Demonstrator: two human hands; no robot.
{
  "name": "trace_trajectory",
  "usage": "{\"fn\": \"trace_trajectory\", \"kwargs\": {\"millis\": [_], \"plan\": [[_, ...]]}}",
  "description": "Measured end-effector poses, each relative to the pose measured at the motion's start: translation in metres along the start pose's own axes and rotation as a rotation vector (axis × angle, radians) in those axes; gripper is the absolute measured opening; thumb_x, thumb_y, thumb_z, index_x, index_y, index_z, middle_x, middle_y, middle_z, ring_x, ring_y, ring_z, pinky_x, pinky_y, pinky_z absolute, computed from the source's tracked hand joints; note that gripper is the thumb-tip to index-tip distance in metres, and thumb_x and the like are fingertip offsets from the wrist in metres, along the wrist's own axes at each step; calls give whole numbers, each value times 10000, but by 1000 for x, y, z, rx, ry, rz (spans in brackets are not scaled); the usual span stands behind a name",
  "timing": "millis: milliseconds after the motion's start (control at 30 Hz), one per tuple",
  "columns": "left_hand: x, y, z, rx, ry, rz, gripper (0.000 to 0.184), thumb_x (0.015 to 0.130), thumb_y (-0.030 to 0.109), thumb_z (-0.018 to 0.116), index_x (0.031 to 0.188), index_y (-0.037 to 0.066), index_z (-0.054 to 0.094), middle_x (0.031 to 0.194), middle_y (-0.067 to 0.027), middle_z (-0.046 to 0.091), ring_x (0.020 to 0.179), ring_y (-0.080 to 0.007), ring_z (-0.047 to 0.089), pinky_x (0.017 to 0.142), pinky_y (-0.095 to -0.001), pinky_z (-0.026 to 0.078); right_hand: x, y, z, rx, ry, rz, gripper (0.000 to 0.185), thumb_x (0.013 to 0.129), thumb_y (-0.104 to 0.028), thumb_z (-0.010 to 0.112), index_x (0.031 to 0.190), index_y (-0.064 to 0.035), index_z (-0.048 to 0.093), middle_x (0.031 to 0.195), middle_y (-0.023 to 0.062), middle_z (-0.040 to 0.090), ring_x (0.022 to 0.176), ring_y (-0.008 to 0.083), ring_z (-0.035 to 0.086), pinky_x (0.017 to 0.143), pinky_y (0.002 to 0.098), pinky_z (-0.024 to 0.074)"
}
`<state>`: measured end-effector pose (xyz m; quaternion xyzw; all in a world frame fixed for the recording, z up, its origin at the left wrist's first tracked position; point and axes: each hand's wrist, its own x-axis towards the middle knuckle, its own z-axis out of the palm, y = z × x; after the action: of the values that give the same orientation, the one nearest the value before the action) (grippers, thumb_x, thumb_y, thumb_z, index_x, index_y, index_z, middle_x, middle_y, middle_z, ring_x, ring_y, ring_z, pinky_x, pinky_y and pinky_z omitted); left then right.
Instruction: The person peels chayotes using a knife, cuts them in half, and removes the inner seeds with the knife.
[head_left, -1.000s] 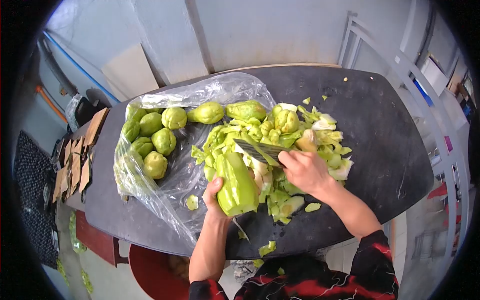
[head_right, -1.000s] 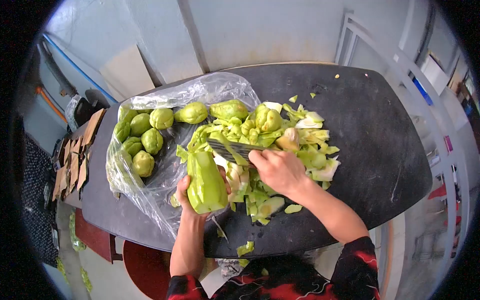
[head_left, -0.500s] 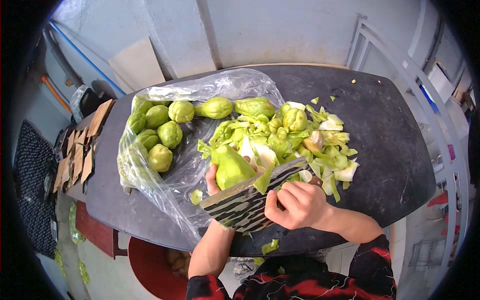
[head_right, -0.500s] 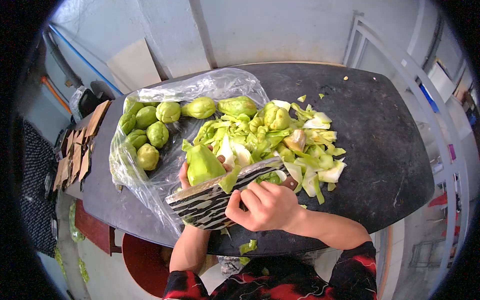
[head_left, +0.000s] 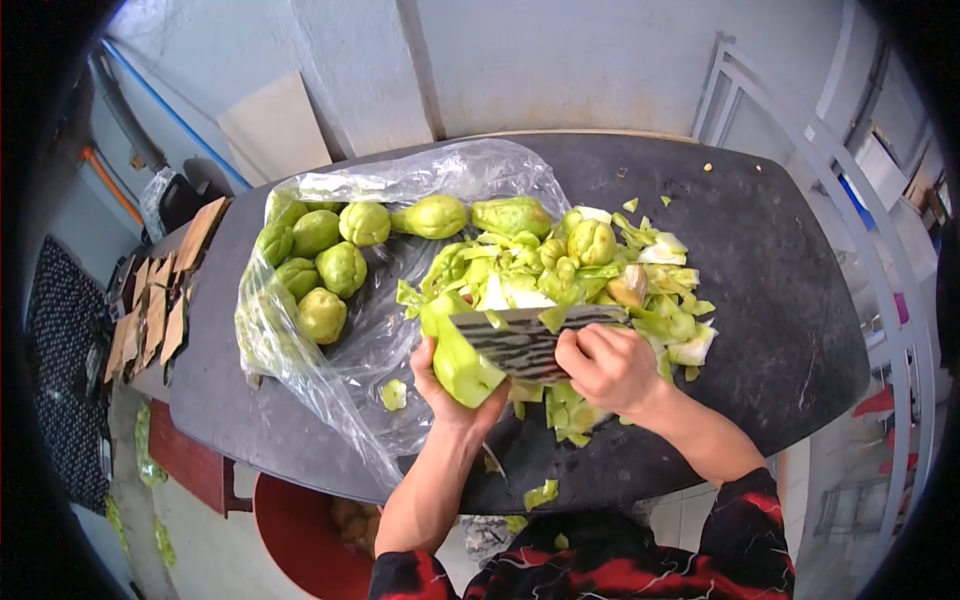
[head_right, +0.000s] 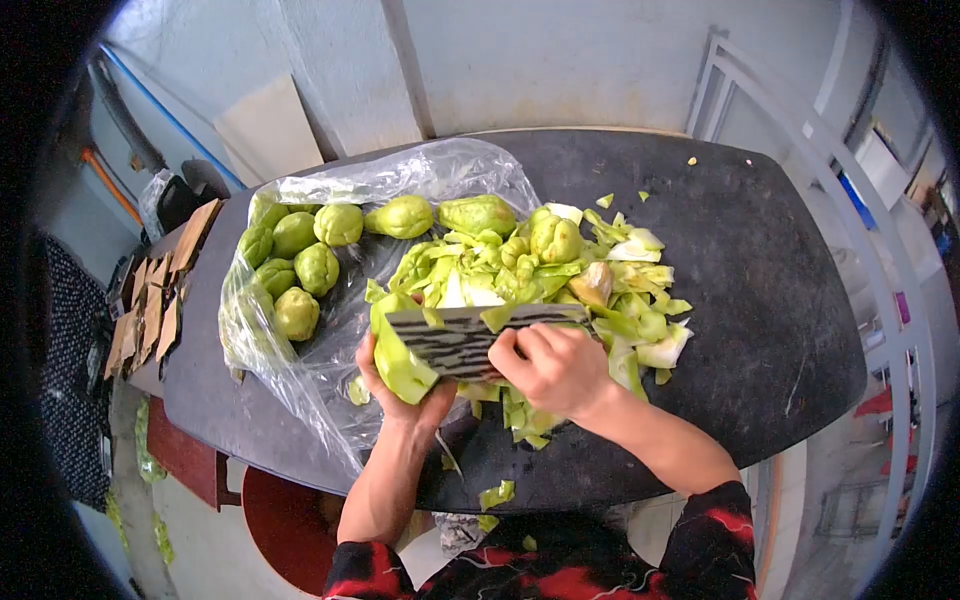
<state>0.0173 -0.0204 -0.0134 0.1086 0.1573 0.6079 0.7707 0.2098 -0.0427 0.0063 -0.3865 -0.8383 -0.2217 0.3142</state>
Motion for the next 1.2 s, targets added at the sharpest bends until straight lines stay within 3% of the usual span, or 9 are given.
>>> {"fn": "trace_trajectory", "kwargs": {"millis": [133,233,433,733,867,967,1067,1133,1200], "plan": [[10,4,-23,-47,-289,-47,722,877,578,548,1398,85,458,1164,-203,596,1058,-368,601,906,-498,523,7,-19,-24,112,51,-105,126,729,-78,615,843,-36,581,633,8,484,551,124,557,439,254,451],[3,5,-10,18,-270,-82,690,802,520,614,1352,122,494,1113,-148,581,966,-287,590,843,-456,513,10,-31,-28,97,81,-160,121,729,-71,613,843,-44,583,628,-15,436,545,102,501,435,230,421],[-1,0,-5,127,-230,33,805,799,544,640,1415,67,437,1309,-190,576,1127,-316,605,967,-477,507,-4,-1,-5,111,-15,31,97,751,-86,610,835,-46,581,630,13,487,545,153,563,456,282,473],[16,7,-33,82,-455,-94,843,752,516,679,1409,62,411,1174,-225,556,1073,-372,590,908,-498,526,10,-25,-39,188,38,-123,126,716,-79,609,836,-44,595,632,-6,474,547,120,543,448,242,445],[-3,4,-3,234,-246,-37,829,759,529,648,1406,65,419,1272,-219,551,1147,-380,583,945,-517,519,-3,4,-3,140,-70,67,99,762,-95,603,850,-57,577,643,19,518,558,159,602,458,296,493],[1,4,-5,245,-327,-60,853,749,537,651,1411,57,410,1274,-199,567,1142,-358,596,953,-500,523,-1,4,-6,102,-22,38,95,765,-91,600,850,-55,580,638,14,509,549,155,597,455,294,492],[7,-3,-26,121,-430,-22,940,688,565,700,1406,36,403,1170,-180,595,1010,-313,622,889,-458,542,3,-11,-21,242,51,-34,268,599,-39,657,862,2,619,602,38,459,505,199,543,411,341,436],[-4,4,-2,345,-259,-55,942,675,571,712,1404,57,407,1134,-166,596,961,-303,623,842,-455,547,6,-5,-22,248,-1,27,219,641,-26,664,847,-21,590,614,62,505,524,226,578,429,362,450],[4,8,-28,156,-455,-266,828,694,467,705,1366,59,445,1192,-176,582,1075,-326,608,906,-447,521,-7,21,11,167,-114,220,177,703,-14,659,826,-50,537,636,79,546,559,263,608,462,384,467]]}}
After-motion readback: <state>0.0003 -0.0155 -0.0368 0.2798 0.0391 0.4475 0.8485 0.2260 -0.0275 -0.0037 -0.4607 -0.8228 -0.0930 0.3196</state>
